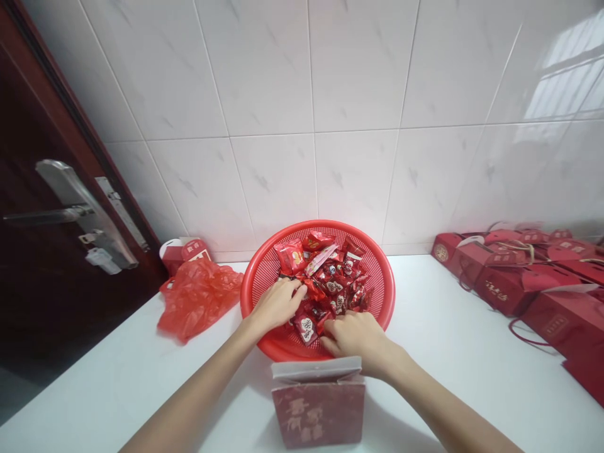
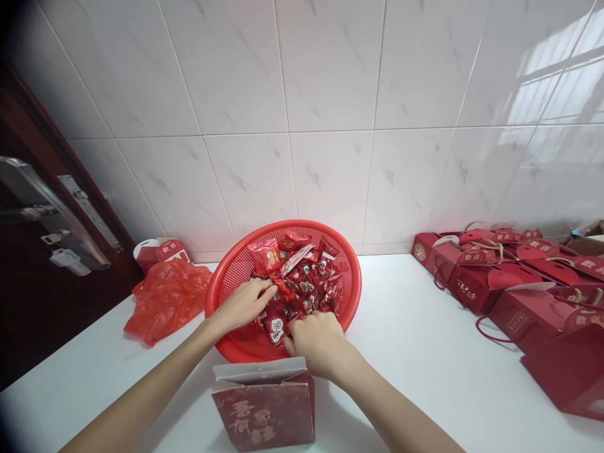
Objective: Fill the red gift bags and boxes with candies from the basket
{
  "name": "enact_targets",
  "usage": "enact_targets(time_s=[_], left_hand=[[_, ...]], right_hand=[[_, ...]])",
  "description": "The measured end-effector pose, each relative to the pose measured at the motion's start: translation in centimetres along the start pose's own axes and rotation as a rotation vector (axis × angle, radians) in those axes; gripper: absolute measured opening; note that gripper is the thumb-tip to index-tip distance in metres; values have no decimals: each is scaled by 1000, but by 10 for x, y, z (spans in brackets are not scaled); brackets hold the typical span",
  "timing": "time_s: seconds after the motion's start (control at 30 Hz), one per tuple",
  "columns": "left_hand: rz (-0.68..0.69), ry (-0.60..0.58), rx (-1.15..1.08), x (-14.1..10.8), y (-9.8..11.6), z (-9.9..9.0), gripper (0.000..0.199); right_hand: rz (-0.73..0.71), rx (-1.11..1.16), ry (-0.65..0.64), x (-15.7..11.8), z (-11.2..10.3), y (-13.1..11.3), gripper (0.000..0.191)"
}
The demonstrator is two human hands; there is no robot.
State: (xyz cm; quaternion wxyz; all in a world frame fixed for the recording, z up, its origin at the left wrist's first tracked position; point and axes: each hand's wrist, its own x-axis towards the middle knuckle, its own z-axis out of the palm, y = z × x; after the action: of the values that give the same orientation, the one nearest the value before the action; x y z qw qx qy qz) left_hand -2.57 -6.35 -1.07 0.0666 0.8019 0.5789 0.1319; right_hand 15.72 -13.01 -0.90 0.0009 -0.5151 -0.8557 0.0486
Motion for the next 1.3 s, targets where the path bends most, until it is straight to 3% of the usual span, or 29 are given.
enact_targets(time_s=[0.2, 0.37, 0.6, 0.77, 0.97, 1.13, 1.3], left_hand=[[8, -13, -41, -11, 6, -1, 29], [18, -18, 10, -22, 13, 5, 24], [39, -114, 101, -29, 19, 6, 35], [-10, -149, 163, -34, 27, 6, 43], [-42, -160, 133, -33, 29, 7, 50], [-33, -87, 77, -25, 21, 11, 60], [9, -28, 0, -15, 13, 13, 79]], right_hand=[[2, 15, -22, 0, -1, -2, 29], [-40, -1, -66, 2, 3, -5, 43], [-21, -8, -84, 10, 0, -2, 29], [-23, 52, 13, 9, 3, 10, 29], [12, 202, 120, 10, 6, 20, 48], [30, 359, 204, 16, 3, 25, 56], [25, 356, 214, 18, 3, 23, 44]])
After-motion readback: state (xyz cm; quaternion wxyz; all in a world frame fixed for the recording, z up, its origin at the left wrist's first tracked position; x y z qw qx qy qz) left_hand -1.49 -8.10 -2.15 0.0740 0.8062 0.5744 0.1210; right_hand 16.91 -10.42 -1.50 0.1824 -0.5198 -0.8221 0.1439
